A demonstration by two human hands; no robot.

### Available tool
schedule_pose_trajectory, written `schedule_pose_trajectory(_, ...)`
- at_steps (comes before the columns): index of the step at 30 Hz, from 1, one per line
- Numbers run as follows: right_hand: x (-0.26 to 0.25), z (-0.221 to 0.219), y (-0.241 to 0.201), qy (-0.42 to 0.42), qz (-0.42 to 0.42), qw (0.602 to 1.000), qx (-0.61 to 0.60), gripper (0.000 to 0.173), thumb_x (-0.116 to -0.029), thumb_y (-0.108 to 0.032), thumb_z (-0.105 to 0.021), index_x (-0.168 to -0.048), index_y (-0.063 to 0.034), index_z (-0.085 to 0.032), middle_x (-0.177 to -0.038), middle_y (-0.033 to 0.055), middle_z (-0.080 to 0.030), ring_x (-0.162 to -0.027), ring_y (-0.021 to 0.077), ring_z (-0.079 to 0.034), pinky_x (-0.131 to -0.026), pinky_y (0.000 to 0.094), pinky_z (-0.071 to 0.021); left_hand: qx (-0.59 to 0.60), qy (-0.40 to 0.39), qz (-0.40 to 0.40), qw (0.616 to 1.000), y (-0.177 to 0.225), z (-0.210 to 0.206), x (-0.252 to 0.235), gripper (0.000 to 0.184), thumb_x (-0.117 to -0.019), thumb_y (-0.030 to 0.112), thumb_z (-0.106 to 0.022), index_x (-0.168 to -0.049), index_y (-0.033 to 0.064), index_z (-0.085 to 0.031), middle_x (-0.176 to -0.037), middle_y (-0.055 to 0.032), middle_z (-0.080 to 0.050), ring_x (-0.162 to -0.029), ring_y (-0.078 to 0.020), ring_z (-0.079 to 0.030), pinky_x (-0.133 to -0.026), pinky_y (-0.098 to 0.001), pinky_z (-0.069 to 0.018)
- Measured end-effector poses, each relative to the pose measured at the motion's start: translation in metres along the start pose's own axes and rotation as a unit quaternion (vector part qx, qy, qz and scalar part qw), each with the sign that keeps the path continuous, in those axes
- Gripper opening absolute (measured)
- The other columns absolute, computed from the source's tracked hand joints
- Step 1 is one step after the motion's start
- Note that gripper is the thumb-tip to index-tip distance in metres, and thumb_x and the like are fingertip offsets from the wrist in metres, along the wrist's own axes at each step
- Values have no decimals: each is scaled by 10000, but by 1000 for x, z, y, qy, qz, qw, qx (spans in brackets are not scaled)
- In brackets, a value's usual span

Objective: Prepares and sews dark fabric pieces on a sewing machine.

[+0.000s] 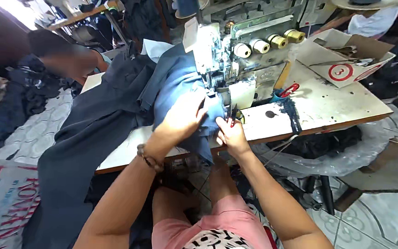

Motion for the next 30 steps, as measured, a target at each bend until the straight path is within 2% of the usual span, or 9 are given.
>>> schedule_pose_trajectory(3,-10,-5,-7,-9,9,1000,-3,231,-1102,-233,-466,-942,-104,-572,-633,-13,-663,-358,-14,-397,-352,144,-345,45,-63,-36,996,-38,1,-36,643,-1029,430,-555,-1475,-29,-502,-1490,-229,-528,-1421,-355,-471,-1209,-494,-306)
schedule_pose_trajectory(7,-14,16,-17,-63,34,996,60,262,-1095,-181,-416,-1045,-80,-651,-703,-32,-691,-397,-36,-412,-374,132,-353,16,-106,-41,993,-65,4,-67,881,-918,577,-658,-1510,-41,-446,-1473,-289,-511,-1365,-422,-509,-1149,-559,-359)
schedule_pose_trajectory(10,-7,54,-43,-43,73,966,242,192,-1078,-172,-490,-1152,-83,-642,-759,-36,-671,-435,-8,-434,-394,168,-380,-32,-167,65,983,-79,2,-71,776,-986,651,-503,-1620,235,-338,-1613,-326,-290,-1461,-542,-313,-1148,-673,-253)
schedule_pose_trajectory(12,6,76,-63,10,98,913,395,284,-1031,-223,-614,-1246,-40,-599,-905,59,-657,-627,115,-557,-556,322,-497,-60,-151,167,973,-85,4,-60,705,-1003,694,-395,-1623,373,-293,-1624,-304,-280,-1434,-566,-315,-1068,-709,-345)
schedule_pose_trajectory(16,29,81,-83,10,147,843,518,459,-1048,-292,-535,-1295,96,-529,-1206,265,-594,-1109,365,-606,-946,557,-491,-106,-103,305,941,-71,17,-19,746,-1067,589,-346,-1544,20,-421,-1512,-313,-435,-1314,-524,-494,-981,-671,-446)
schedule_pose_trajectory(18,32,64,-93,-23,168,813,557,300,-1045,-181,-556,-1187,73,-627,-1109,250,-641,-1021,369,-644,-892,572,-509,-134,-111,324,930,-57,26,4,647,-1092,482,-383,-1236,-98,-630,-1271,-330,-609,-1154,-503,-616,-867,-651,-499)
schedule_pose_trajectory(21,23,19,-108,-71,190,775,599,250,-1023,-221,-639,-1123,8,-641,-881,171,-656,-778,323,-656,-698,552,-529,-148,-102,307,934,-33,35,38,524,-1100,365,-427,-973,-66,-698,-1008,-290,-691,-983,-477,-681,-751,-630,-521)
schedule_pose_trajectory(27,-22,-78,-111,-142,126,604,774,327,-1067,-278,-527,-1240,-12,-607,-1090,250,-675,-1048,464,-665,-790,633,-515,-189,-3,176,966,15,46,69,391,-1095,277,-481,-1000,-20,-718,-958,-228,-669,-879,-408,-684,-680,-532,-531)
schedule_pose_trajectory(30,-28,-93,-106,-156,143,626,751,318,-1086,-244,-471,-1204,1,-635,-1101,254,-672,-1064,455,-660,-820,628,-509,-168,-6,142,975,12,43,82,351,-1082,265,-518,-1026,-7,-732,-997,-227,-671,-890,-413,-678,-713,-548,-536)
Point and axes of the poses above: each hand's wrist, its own x-axis away from the middle knuckle, its own z-axis out of the back of the hand, y = z × x, the point moved 8 cm from there along -x, towards the middle knuckle
